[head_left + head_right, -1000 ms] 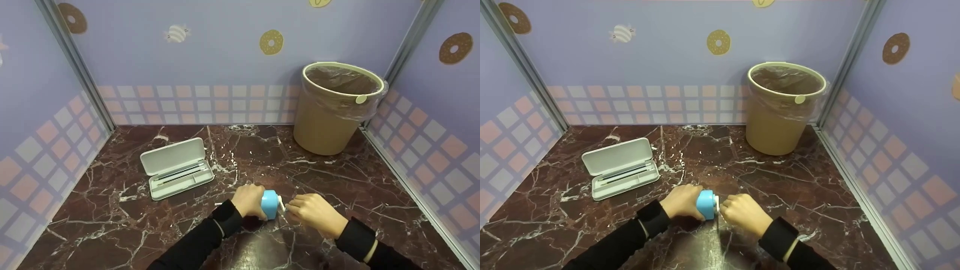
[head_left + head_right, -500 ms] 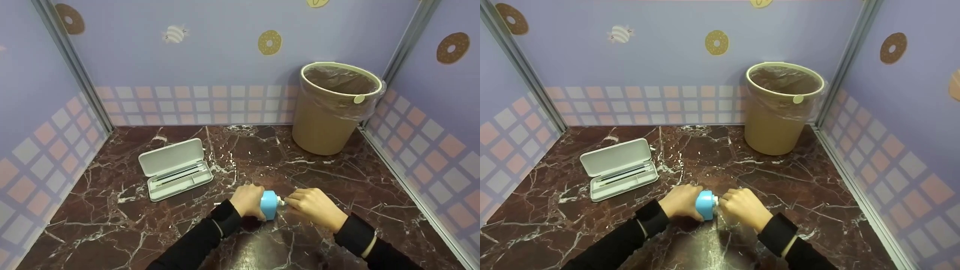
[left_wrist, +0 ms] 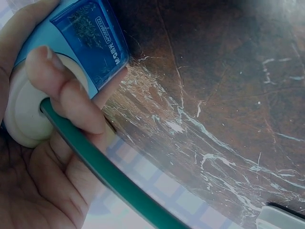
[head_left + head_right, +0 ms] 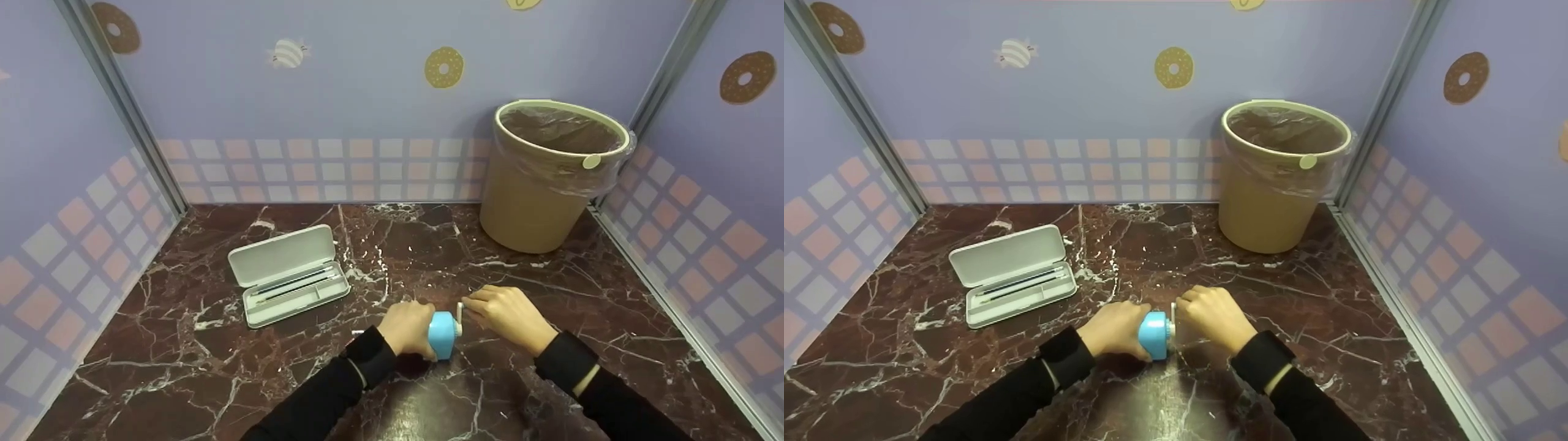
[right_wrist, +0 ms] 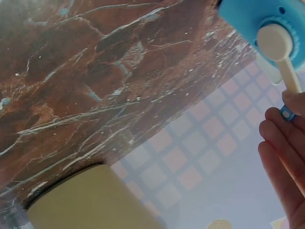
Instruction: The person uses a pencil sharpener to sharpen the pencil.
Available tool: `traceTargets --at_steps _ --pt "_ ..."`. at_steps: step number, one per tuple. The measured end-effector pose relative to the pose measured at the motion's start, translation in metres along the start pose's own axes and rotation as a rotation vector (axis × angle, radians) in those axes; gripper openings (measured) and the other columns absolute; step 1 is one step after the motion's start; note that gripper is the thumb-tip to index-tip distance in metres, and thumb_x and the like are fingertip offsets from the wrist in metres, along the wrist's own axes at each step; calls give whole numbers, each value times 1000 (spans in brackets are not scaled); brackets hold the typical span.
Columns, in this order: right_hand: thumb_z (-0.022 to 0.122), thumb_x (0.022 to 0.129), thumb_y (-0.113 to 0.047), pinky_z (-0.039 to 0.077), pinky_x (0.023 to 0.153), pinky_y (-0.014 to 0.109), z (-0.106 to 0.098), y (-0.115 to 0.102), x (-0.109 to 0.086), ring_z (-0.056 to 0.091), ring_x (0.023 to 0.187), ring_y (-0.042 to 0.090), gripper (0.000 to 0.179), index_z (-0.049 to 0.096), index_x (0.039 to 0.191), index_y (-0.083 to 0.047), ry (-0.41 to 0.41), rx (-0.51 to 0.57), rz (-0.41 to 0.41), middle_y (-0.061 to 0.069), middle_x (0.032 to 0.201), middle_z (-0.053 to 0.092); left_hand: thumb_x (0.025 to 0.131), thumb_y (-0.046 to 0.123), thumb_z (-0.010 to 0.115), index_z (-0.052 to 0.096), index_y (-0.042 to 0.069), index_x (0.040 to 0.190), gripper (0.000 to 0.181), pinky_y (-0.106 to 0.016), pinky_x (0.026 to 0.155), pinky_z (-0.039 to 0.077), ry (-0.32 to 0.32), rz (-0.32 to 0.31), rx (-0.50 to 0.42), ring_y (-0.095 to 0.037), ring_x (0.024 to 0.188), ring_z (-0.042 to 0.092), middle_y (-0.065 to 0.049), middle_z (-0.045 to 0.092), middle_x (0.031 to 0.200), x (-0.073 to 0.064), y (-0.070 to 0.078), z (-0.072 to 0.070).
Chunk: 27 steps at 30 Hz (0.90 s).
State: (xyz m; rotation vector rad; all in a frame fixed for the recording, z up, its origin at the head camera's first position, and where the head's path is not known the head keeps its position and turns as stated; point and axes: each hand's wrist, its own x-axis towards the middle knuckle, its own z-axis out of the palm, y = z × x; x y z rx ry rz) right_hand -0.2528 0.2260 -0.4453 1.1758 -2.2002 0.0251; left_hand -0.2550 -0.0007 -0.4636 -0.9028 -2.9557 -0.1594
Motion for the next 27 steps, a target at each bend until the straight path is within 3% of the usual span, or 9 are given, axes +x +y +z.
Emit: traceTargets --at_steps 11,18,27 --pt "86 77 -9 58 63 31 21 2 0 70 73 17 24 81 100 -8 -89 63 141 4 85 75 55 50 96 68 12 96 62 -35 64 57 -10 -1 -1 -21 75 71 -2 74 85 0 0 1" --pt "84 78 -13 57 62 33 39 -1 -7 70 72 18 16 81 94 -10 -173 83 158 3 83 75 56 50 95 67 12 99 64 -35 67 58 -26 -9 -9 -22 79 71 -2 74 88 1 1 1" --pt "81 82 -12 54 55 32 47 -8 -13 68 66 18 9 80 91 -8 -235 129 158 3 79 72 58 49 95 68 11 101 64 -36 66 58 -27 -15 -7 -23 79 73 -3 76 90 0 2 -1"
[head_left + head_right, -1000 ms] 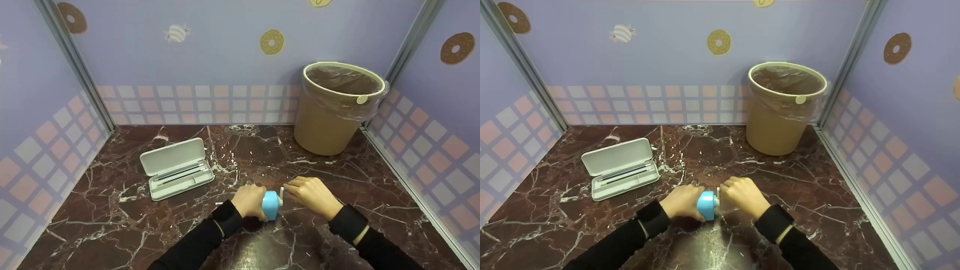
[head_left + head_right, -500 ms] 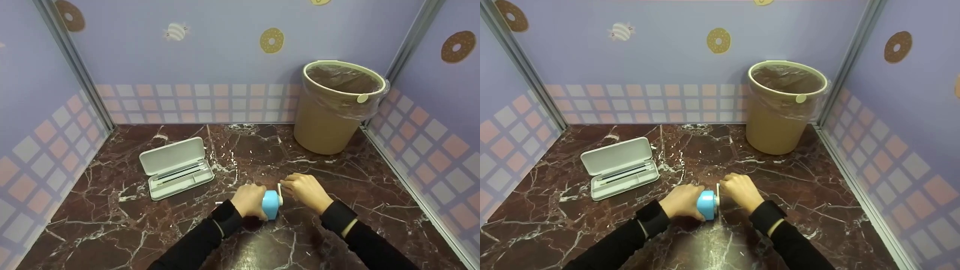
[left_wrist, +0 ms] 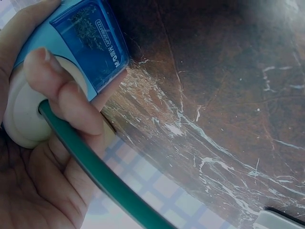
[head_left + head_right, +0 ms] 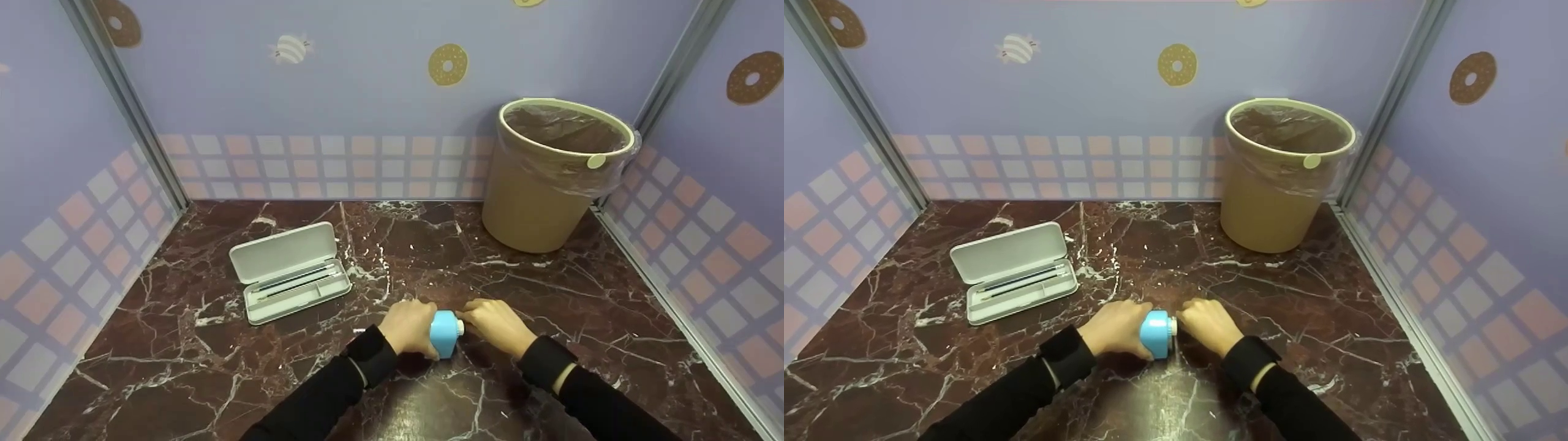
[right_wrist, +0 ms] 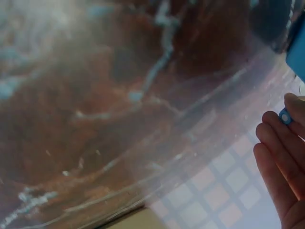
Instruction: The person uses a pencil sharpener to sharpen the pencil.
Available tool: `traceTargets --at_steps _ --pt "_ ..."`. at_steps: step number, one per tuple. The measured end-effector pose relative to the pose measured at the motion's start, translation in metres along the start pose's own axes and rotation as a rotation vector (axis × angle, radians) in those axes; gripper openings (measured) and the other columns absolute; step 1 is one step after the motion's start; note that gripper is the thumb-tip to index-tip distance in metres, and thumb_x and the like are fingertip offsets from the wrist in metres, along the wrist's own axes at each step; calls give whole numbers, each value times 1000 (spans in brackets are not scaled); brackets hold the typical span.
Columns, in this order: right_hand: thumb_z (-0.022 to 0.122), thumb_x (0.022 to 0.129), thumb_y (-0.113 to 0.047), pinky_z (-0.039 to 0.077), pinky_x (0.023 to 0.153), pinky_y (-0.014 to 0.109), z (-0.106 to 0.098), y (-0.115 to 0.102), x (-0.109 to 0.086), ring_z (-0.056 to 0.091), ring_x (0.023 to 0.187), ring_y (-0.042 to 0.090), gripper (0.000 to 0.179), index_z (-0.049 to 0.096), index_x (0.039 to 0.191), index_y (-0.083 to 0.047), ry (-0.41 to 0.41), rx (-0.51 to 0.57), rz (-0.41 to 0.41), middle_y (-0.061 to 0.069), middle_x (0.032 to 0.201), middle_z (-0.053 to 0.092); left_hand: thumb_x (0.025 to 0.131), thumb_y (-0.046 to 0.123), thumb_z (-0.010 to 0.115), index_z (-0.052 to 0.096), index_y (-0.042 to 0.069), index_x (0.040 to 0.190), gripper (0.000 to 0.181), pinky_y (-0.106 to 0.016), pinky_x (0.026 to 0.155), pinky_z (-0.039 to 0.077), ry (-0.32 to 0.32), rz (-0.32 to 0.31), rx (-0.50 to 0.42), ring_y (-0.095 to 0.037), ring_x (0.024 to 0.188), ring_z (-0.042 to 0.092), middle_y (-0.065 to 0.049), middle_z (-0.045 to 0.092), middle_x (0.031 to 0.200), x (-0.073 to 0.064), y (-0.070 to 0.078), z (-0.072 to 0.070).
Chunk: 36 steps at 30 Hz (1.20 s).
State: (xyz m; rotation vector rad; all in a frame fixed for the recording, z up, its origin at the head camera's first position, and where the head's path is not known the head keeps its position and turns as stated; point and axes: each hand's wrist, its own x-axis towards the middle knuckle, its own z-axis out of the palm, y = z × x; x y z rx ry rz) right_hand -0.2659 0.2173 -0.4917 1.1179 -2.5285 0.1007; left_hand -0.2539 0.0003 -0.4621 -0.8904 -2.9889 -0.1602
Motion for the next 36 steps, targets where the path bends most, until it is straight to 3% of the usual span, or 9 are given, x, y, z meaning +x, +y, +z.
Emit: traceTargets --at_steps 2,8,15,25,36 --pt "82 82 -12 52 53 32 2 -2 -3 65 63 17 6 77 83 -9 3 -7 -7 2 75 70 57 49 96 68 11 101 64 -36 65 59 2 -1 2 -23 79 73 -4 76 90 0 0 0" --pt "84 78 -13 46 49 31 5 -5 -8 56 57 15 20 67 66 -12 15 -41 -44 -1 67 60 57 49 96 68 12 101 64 -36 66 58 -5 -16 2 -23 80 72 -3 75 90 1 1 -2" --pt "84 78 -15 49 54 31 6 -8 -15 60 61 14 14 71 74 -14 12 -7 -65 -1 70 62 57 50 96 68 12 102 64 -35 67 58 -19 -23 1 -22 81 72 -3 75 90 1 1 -1" --pt "85 79 -15 49 54 27 7 -12 -23 62 62 12 15 71 73 -15 25 -3 -110 -2 71 64 56 50 96 69 12 100 63 -36 66 58 -23 -46 -15 -22 80 71 -3 75 89 0 2 1" --pt "85 80 -17 48 54 23 1 -18 -30 60 63 9 12 80 90 -15 31 -23 -143 -4 75 67 57 49 96 68 13 99 62 -35 65 56 -17 -54 -37 -22 80 71 -3 75 89 -1 1 0"
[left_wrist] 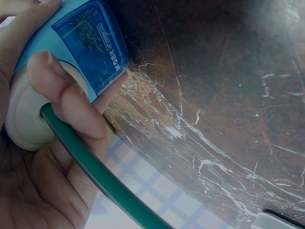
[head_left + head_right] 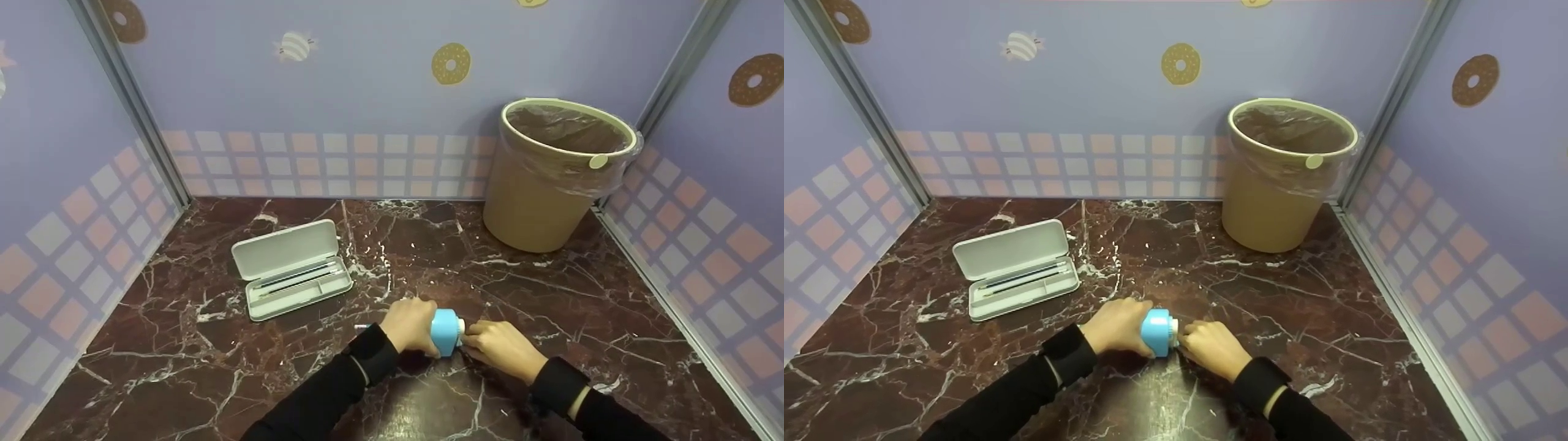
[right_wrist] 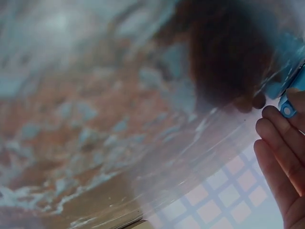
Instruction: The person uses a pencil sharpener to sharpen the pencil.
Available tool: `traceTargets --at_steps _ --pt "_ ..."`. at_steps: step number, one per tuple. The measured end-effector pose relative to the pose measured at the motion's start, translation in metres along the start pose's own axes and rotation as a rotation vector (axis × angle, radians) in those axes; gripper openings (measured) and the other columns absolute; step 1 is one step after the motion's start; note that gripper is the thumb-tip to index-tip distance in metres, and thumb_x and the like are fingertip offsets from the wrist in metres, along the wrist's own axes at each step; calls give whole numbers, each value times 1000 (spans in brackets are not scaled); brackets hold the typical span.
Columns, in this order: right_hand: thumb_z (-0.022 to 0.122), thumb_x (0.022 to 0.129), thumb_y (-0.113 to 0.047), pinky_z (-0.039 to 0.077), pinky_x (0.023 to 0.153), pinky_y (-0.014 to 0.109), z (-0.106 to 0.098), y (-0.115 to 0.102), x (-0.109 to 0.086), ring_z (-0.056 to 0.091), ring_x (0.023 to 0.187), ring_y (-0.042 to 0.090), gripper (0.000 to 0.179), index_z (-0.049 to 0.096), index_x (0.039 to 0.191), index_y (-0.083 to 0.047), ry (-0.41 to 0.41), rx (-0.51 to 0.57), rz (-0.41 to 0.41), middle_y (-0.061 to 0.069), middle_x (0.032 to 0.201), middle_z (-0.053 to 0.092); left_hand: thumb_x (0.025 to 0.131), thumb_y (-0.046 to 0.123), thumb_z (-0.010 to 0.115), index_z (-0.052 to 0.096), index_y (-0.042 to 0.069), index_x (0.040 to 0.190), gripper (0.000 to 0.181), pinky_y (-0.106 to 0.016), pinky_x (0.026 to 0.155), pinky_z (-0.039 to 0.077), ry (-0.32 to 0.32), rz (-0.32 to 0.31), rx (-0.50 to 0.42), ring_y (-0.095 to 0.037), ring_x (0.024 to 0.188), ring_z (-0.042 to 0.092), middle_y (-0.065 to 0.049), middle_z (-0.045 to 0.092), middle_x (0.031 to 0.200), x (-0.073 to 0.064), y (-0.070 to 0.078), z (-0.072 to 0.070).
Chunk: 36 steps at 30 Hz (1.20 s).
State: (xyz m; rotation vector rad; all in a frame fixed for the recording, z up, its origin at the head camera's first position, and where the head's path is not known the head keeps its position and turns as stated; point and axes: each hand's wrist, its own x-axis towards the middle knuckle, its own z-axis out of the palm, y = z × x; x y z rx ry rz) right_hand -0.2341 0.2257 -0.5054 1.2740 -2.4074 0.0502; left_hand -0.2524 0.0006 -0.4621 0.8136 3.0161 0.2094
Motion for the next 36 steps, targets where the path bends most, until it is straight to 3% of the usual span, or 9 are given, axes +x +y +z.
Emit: traceTargets --at_steps 9,15,24,30,36 --pt "84 80 -18 52 57 26 -2 -2 -2 63 66 10 14 80 94 -14 -20 53 52 -3 78 69 57 48 96 68 13 99 62 -34 64 56 3 0 0 -21 78 70 -2 74 89 1 1 0" --pt "85 80 -19 56 62 26 -10 2 1 67 69 11 17 81 95 -13 -8 128 127 -2 82 73 56 48 96 68 13 98 62 -34 63 56 13 6 4 -21 77 70 -3 74 88 2 1 0" --pt "86 80 -33 62 84 40 -40 11 19 76 102 28 58 71 126 -2 -126 333 317 17 122 75 57 50 95 69 12 102 65 -36 68 59 2 13 30 -22 83 72 -4 75 92 2 0 -2" --pt "86 80 -37 59 95 45 -43 9 33 72 116 34 67 66 131 1 -146 424 301 19 128 72 58 52 95 70 11 105 67 -37 70 60 -6 7 31 -23 84 73 -5 75 94 2 0 -2" --pt "85 82 -33 61 92 41 -38 5 41 74 110 29 62 67 130 2 -151 456 265 16 124 75 57 53 96 70 11 106 69 -37 71 60 -4 11 23 -24 84 73 -5 76 94 0 -1 0"
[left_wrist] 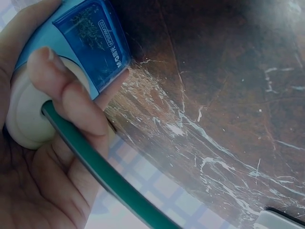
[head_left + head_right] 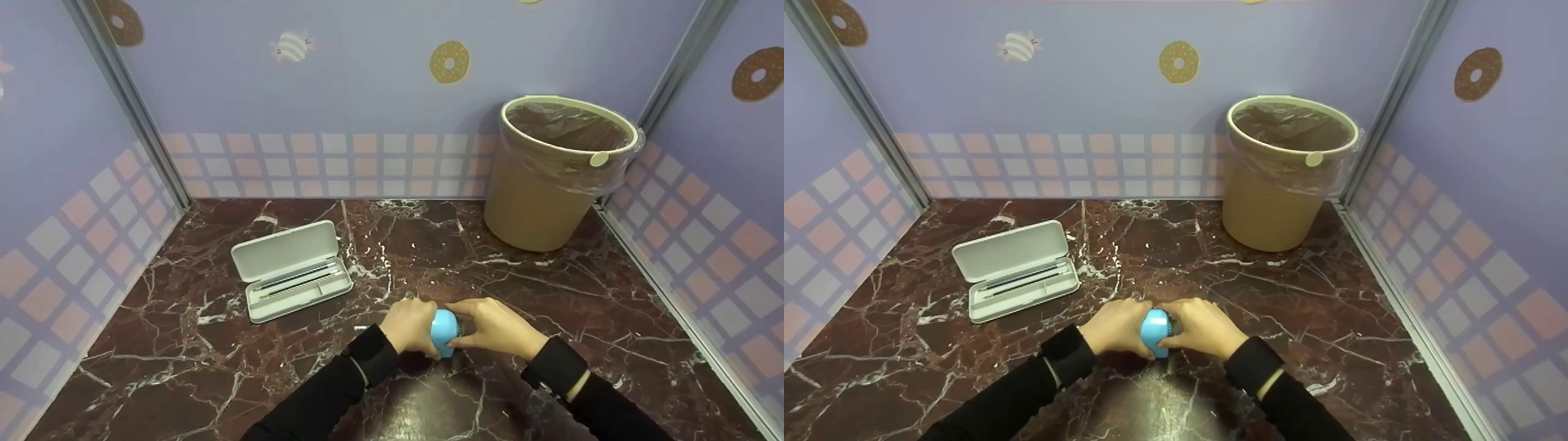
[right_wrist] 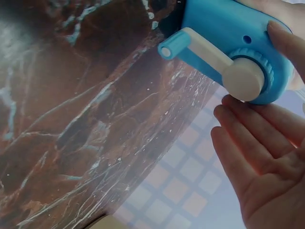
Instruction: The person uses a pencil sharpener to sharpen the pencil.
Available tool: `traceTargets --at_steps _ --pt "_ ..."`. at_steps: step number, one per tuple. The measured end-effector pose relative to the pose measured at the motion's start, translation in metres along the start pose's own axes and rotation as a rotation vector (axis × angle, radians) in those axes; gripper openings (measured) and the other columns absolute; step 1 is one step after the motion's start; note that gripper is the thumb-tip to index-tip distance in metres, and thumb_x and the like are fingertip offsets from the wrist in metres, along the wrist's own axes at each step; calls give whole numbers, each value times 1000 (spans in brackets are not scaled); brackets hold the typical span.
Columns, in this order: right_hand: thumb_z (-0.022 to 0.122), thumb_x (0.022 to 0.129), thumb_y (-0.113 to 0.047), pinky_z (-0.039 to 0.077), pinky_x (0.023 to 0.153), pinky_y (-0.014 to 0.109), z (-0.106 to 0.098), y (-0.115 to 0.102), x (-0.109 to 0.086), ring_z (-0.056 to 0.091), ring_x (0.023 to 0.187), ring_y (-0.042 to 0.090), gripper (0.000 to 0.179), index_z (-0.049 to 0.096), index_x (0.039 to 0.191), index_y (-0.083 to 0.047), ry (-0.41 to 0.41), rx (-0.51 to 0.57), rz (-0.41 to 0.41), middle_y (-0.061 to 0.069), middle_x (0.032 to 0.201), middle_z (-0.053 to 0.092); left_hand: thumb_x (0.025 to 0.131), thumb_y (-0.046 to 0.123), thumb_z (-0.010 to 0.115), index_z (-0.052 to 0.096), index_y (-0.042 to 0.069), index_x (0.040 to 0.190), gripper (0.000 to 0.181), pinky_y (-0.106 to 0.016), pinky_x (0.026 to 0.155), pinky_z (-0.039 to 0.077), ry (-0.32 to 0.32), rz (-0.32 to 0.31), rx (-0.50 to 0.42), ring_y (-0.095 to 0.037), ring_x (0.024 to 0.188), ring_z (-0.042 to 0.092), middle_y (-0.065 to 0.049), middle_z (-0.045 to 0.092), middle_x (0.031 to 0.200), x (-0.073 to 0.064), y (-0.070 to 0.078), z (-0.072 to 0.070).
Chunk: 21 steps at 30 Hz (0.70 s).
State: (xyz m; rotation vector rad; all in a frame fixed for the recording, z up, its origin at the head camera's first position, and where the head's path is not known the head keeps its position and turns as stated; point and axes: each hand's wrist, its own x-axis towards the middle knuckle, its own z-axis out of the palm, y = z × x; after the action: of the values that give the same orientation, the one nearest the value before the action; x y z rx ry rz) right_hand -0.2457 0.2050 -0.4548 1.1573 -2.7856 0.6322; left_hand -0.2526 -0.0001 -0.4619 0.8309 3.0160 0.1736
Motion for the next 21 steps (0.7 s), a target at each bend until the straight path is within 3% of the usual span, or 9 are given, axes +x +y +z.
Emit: traceTargets --at_steps 8,21 --pt "87 79 -34 61 80 30 -2 -4 9 76 93 19 55 71 122 -5 -33 -14 -3 7 112 78 56 51 97 70 10 103 68 -36 68 59 29 19 -27 -23 82 73 -5 76 93 -2 -3 1" --pt "86 79 -38 54 66 20 -7 -3 10 69 74 10 48 74 114 -8 -51 -61 -37 2 97 79 55 71 89 68 15 106 78 -35 64 56 67 98 86 -21 79 73 -1 77 92 -2 -8 1"
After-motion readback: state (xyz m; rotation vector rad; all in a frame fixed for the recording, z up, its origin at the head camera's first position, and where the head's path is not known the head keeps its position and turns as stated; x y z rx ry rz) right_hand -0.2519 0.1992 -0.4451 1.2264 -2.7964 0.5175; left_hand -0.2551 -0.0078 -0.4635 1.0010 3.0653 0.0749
